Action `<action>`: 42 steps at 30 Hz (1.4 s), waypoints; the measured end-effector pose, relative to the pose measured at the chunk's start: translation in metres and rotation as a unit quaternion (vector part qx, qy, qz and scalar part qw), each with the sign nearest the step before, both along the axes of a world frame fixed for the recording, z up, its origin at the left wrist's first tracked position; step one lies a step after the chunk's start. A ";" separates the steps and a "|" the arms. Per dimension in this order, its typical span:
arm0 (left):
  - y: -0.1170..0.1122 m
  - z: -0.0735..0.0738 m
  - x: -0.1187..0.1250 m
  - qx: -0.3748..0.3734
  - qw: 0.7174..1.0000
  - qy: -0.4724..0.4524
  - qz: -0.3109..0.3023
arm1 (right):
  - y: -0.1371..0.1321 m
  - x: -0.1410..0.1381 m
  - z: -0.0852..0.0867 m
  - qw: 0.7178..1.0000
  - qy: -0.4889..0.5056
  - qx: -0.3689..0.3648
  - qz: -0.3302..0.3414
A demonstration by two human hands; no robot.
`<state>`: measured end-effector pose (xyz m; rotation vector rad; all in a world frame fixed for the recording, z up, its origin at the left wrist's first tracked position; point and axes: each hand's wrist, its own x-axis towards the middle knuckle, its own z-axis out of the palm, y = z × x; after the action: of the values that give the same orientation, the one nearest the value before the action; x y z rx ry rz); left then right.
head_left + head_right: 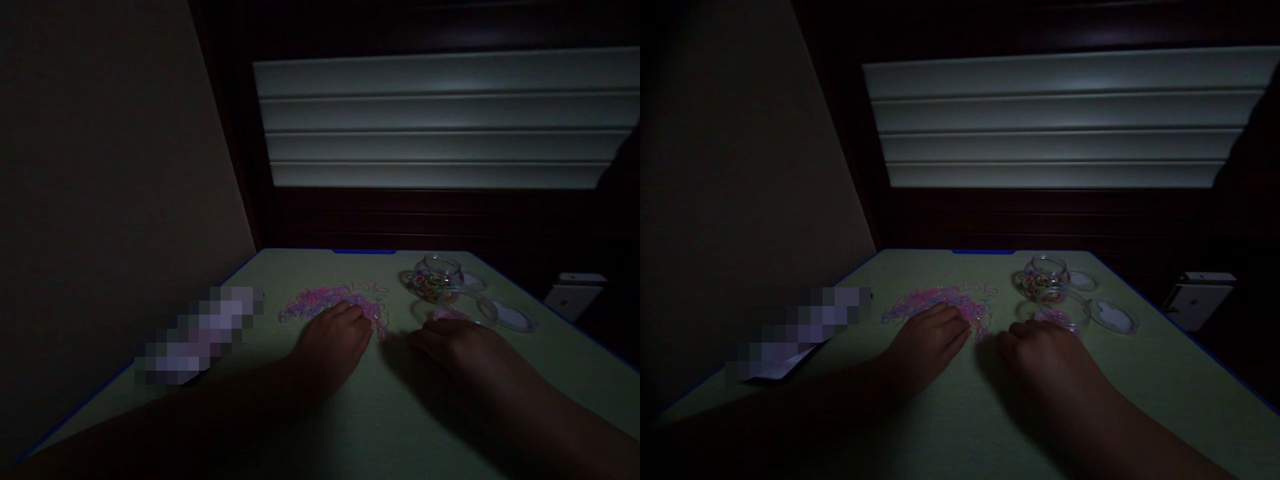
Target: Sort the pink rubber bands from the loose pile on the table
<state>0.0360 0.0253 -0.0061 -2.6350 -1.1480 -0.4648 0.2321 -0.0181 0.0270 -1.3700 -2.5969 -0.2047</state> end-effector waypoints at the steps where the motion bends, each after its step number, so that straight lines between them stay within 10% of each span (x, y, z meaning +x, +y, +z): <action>1: 0.000 0.000 0.000 0.000 1.000 0.000 0.000 | 0.000 0.000 0.000 1.000 -0.001 0.001 0.000; 42: 0.000 0.002 0.001 -0.004 1.000 0.003 0.017 | -0.001 -0.001 0.001 1.000 -0.004 -0.002 0.013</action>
<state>0.0366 0.0253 -0.0045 -2.6173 -1.1935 -0.4449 0.2312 -0.0187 0.0278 -1.3388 -2.6215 -0.2031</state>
